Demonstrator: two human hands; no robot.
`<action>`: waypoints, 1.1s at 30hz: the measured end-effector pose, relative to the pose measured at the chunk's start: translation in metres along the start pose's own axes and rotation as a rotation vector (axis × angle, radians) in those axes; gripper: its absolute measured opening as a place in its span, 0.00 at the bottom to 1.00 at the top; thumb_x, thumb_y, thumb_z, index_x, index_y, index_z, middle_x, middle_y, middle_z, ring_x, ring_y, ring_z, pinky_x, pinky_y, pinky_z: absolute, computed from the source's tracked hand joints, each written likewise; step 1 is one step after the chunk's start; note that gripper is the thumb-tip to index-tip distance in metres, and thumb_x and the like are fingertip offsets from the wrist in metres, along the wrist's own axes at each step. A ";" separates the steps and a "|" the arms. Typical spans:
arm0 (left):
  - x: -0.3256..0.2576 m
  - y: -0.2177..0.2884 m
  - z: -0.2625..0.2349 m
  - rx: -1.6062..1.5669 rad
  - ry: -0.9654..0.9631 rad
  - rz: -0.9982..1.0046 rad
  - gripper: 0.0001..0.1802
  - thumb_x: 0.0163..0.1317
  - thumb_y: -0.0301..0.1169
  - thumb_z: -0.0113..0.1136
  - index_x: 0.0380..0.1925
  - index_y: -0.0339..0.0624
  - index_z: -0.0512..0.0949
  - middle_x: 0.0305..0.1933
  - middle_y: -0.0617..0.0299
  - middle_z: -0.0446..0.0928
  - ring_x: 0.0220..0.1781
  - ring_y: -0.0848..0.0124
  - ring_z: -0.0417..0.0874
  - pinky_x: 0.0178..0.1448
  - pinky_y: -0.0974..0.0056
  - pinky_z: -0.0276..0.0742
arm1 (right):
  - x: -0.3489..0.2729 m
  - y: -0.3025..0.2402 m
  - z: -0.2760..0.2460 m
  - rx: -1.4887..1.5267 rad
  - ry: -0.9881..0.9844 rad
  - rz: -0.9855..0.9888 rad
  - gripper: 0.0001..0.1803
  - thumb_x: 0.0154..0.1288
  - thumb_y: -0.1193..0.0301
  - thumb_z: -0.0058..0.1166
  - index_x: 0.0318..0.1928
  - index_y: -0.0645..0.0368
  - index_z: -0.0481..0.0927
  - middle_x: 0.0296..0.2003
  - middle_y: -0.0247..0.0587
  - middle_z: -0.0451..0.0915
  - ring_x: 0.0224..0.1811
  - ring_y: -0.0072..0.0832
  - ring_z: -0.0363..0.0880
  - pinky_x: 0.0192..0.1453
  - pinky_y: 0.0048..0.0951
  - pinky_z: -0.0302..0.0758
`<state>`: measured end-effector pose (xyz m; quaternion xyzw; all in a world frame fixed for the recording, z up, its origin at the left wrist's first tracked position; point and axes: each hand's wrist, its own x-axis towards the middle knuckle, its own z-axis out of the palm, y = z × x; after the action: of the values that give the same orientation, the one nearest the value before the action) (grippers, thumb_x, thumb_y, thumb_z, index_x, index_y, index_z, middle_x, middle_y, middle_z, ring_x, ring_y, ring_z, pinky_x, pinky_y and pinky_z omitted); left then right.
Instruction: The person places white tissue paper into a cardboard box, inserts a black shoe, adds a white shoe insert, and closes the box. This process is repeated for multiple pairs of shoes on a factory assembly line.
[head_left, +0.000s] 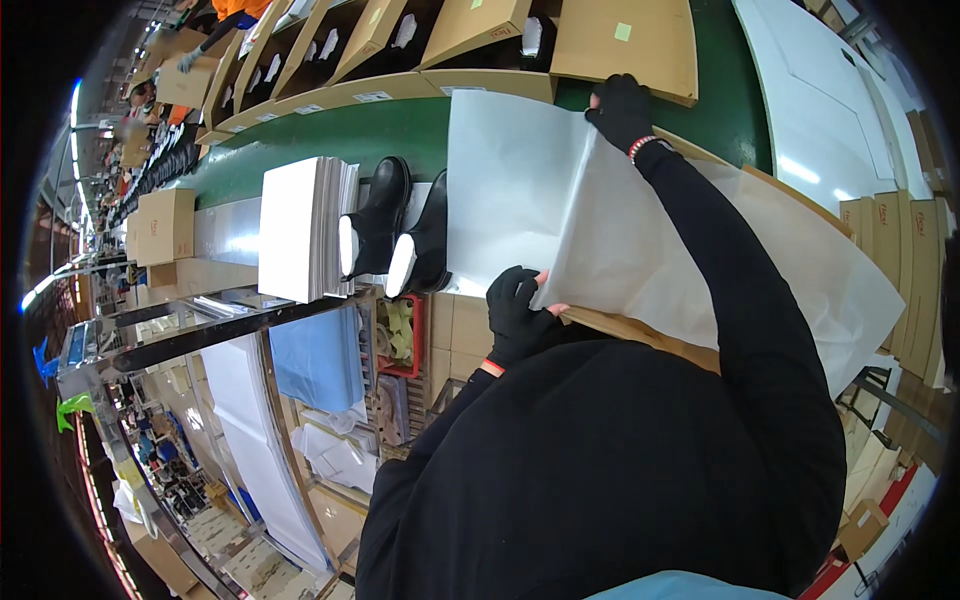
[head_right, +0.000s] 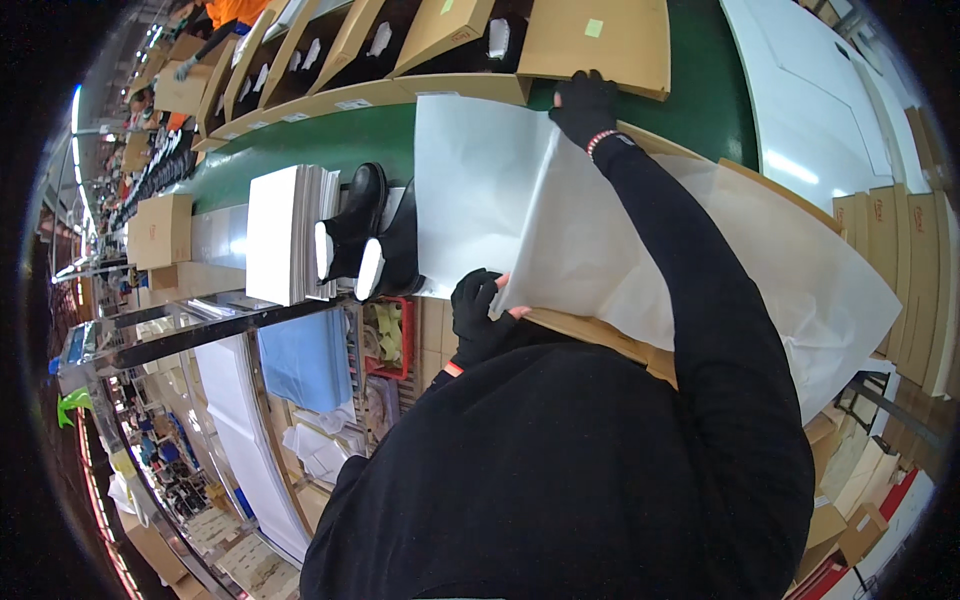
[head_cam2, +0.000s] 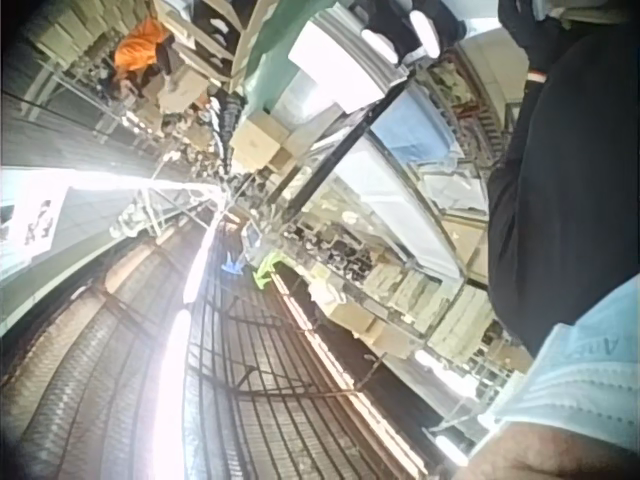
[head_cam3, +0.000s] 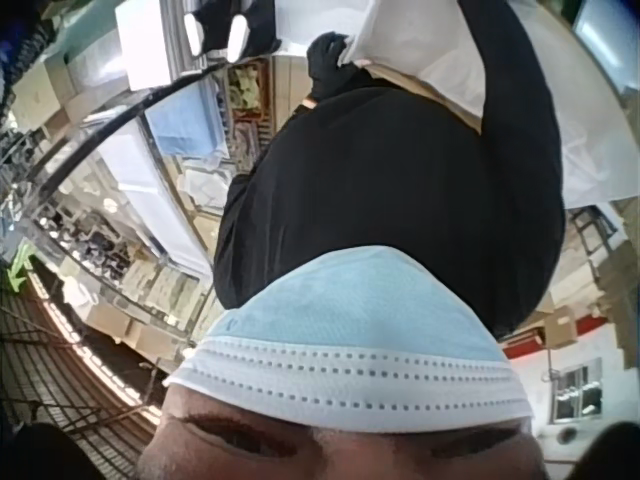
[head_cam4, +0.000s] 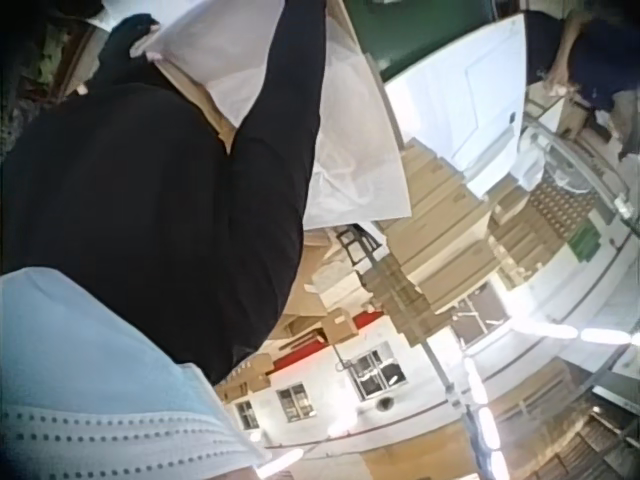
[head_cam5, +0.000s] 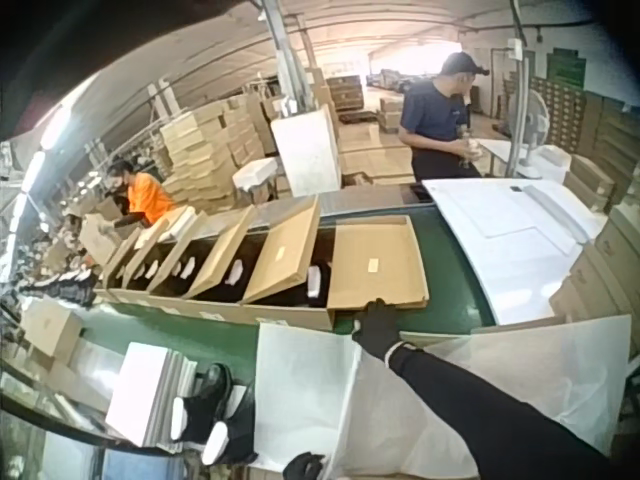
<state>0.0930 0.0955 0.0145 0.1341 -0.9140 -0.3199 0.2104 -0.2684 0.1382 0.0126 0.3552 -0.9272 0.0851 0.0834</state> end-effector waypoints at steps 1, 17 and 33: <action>0.001 0.003 -0.001 0.003 0.000 -0.015 0.35 0.39 0.42 0.76 0.49 0.40 0.79 0.45 0.56 0.77 0.51 0.56 0.75 0.55 0.54 0.68 | -0.004 0.006 0.003 0.069 0.081 0.004 0.34 0.50 0.53 0.65 0.58 0.47 0.74 0.50 0.44 0.72 0.60 0.48 0.65 0.60 0.58 0.61; 0.024 -0.007 0.000 -0.160 -0.195 -0.013 0.37 0.45 0.42 0.74 0.57 0.41 0.74 0.54 0.50 0.73 0.56 0.54 0.74 0.58 0.54 0.70 | -0.189 0.063 0.007 -0.216 -0.724 -0.050 0.80 0.20 0.43 0.76 0.73 0.58 0.42 0.72 0.61 0.43 0.74 0.57 0.41 0.67 0.74 0.43; 0.001 -0.131 -0.149 0.167 0.568 -0.471 0.34 0.55 0.32 0.68 0.59 0.33 0.65 0.62 0.46 0.67 0.65 0.55 0.67 0.65 0.57 0.64 | -0.196 0.023 0.011 -0.147 -0.696 -0.132 0.80 0.20 0.44 0.77 0.73 0.58 0.42 0.73 0.62 0.38 0.74 0.61 0.37 0.64 0.76 0.46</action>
<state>0.1772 -0.0831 0.0363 0.4407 -0.7862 -0.2341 0.3644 -0.1415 0.2789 -0.0424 0.4152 -0.8786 -0.1137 -0.2067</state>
